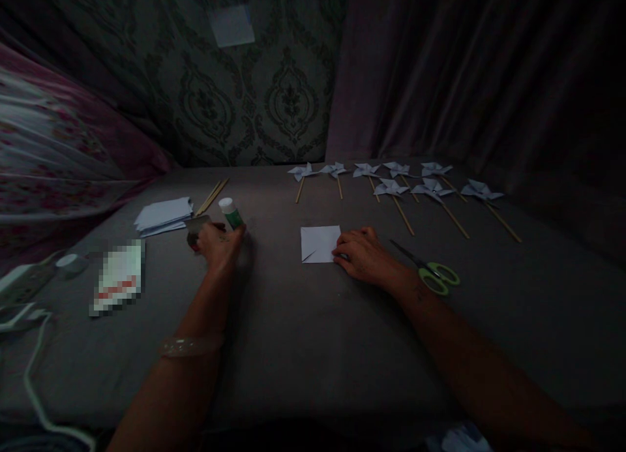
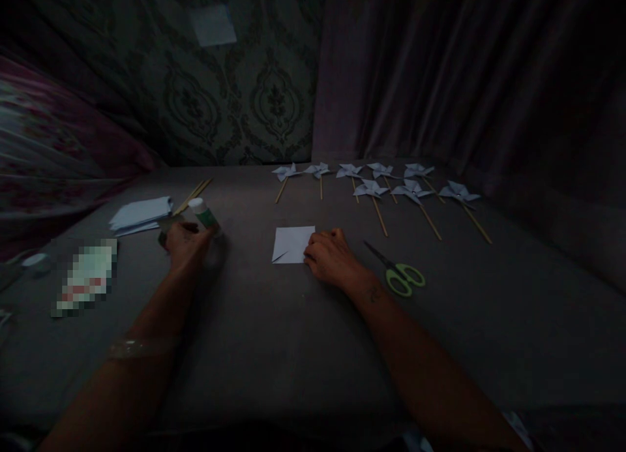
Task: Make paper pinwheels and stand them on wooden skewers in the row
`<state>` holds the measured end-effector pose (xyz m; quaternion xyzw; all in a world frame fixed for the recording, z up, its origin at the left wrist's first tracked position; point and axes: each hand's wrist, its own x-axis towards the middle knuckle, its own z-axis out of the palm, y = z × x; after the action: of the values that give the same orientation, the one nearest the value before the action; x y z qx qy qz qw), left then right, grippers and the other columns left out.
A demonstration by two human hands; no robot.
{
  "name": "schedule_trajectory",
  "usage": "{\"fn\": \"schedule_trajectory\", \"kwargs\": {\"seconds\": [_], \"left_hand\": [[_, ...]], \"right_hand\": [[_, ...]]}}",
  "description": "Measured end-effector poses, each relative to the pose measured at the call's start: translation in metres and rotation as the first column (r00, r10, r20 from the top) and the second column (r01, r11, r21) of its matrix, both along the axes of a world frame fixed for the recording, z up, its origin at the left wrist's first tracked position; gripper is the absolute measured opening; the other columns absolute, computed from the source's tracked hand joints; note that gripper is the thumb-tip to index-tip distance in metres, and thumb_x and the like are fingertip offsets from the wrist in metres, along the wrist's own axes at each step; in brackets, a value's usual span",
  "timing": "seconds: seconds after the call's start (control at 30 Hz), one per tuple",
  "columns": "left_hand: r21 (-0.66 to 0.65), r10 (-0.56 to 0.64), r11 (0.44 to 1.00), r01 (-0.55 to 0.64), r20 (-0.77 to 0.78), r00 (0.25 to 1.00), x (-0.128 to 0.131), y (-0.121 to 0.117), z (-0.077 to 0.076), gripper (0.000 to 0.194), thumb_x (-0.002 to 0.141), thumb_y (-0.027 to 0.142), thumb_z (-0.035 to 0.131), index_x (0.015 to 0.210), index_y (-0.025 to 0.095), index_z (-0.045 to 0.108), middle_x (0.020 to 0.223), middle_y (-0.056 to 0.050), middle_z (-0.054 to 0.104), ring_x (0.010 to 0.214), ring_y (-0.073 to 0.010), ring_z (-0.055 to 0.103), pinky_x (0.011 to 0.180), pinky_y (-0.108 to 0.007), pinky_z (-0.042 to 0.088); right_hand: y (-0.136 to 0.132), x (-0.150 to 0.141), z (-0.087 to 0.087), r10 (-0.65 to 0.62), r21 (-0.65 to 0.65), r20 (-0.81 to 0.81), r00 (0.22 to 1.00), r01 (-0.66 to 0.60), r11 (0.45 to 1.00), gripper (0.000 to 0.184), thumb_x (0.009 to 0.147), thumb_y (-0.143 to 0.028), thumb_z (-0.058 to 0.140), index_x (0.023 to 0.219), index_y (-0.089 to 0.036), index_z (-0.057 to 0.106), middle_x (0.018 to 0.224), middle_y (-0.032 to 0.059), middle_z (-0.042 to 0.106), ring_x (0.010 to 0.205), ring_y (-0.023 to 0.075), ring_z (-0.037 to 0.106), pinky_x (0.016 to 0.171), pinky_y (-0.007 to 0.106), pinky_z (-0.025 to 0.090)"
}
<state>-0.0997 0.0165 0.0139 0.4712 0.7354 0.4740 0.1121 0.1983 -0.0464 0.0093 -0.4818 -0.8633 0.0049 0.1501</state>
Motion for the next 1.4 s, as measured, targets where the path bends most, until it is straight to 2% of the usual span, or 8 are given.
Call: {"fn": "schedule_trajectory", "kwargs": {"seconds": [0.1,0.3,0.63,0.7,0.8,0.93,1.07,1.4], "left_hand": [[-0.039,0.027,0.999,-0.03,-0.06,0.998,0.013,-0.012,0.009,0.025,0.061,0.038,0.072,0.067,0.022,0.054,0.07,-0.007,0.06,0.085,-0.0308,0.06,0.078,-0.043,0.045],[-0.233,-0.452,0.866,0.443,0.017,0.892,0.064,-0.026,0.0,0.028,0.062,0.044,0.073,0.05,0.022,0.06,0.057,-0.008,0.062,0.071,-0.0279,0.062,0.067,-0.035,0.044],[-0.169,-0.449,0.844,0.508,0.294,0.844,0.103,-0.024,-0.01,0.02,0.054,0.029,0.08,0.054,0.019,0.063,0.066,-0.006,0.062,0.082,-0.0286,0.062,0.068,-0.033,0.043],[-0.068,-0.471,0.801,0.594,0.54,0.697,0.105,-0.028,-0.007,0.017,0.059,0.028,0.078,0.063,0.018,0.065,0.065,-0.004,0.064,0.07,-0.0223,0.063,0.065,-0.031,0.045],[0.117,-0.451,0.756,0.644,0.806,0.383,0.107,-0.037,-0.003,0.024,0.06,0.025,0.079,0.078,0.016,0.067,0.075,-0.004,0.07,0.068,-0.018,0.065,0.069,-0.031,0.051],[0.225,-0.416,0.727,0.649,0.896,0.156,0.107,-0.048,0.007,0.03,0.061,0.017,0.079,0.089,0.014,0.067,0.087,-0.007,0.073,0.077,-0.0199,0.069,0.079,-0.034,0.054],[0.261,-0.4,0.705,0.66,0.914,0.066,0.109,-0.056,0.014,0.03,0.065,0.014,0.076,0.094,0.014,0.066,0.092,-0.009,0.074,0.084,-0.0235,0.07,0.084,-0.037,0.055],[0.328,-0.408,0.646,0.689,0.912,-0.051,0.112,-0.065,0.019,0.029,0.069,0.014,0.071,0.097,0.012,0.067,0.098,-0.011,0.073,0.099,-0.029,0.067,0.092,-0.042,0.052]], "right_hand": [[0.0,0.0,0.001,0.024,-0.003,0.011,1.0,-0.024,1.0,0.012,0.084,-0.017,0.06,0.084,-0.019,0.072,0.093,0.0053,0.067,0.092,0.019,0.058,0.085,0.038,0.028],[0.001,-0.003,0.001,0.03,0.016,0.009,0.999,-0.03,0.999,0.016,0.087,-0.014,0.056,0.085,-0.018,0.071,0.094,0.0065,0.066,0.09,0.018,0.057,0.085,0.037,0.028],[0.006,-0.008,-0.009,-0.038,0.055,-0.167,0.985,0.047,0.997,0.017,0.085,-0.017,0.057,0.099,-0.02,0.067,0.102,0.0075,0.065,0.099,0.021,0.058,0.089,0.04,0.033],[0.01,-0.009,-0.007,-0.177,0.079,-0.396,0.901,0.226,0.971,0.025,0.082,-0.026,0.061,0.106,-0.018,0.063,0.107,0.0109,0.064,0.102,0.024,0.057,0.089,0.041,0.037],[0.016,-0.009,0.0,-0.333,-0.09,-0.775,0.536,0.429,0.899,0.043,0.078,-0.042,0.063,0.112,-0.017,0.059,0.109,0.0142,0.063,0.097,0.025,0.059,0.084,0.04,0.044],[0.014,-0.011,0.014,-0.468,-0.464,-0.874,0.126,0.066,0.883,0.042,0.072,-0.049,0.067,0.101,-0.019,0.062,0.101,0.0092,0.068,0.089,0.0219,0.063,0.076,0.034,0.048],[0.001,-0.021,0.026,-0.524,-0.488,-0.851,-0.034,-0.32,0.812,0.032,0.068,-0.043,0.072,0.088,-0.018,0.067,0.086,0.0064,0.071,0.076,0.0216,0.066,0.07,0.034,0.05],[-0.01,-0.029,0.038,-0.62,-0.513,-0.775,-0.124,-0.449,0.732,0.023,0.066,-0.035,0.072,0.078,-0.016,0.068,0.076,0.0074,0.072,0.076,0.0243,0.067,0.07,0.037,0.051]]}}
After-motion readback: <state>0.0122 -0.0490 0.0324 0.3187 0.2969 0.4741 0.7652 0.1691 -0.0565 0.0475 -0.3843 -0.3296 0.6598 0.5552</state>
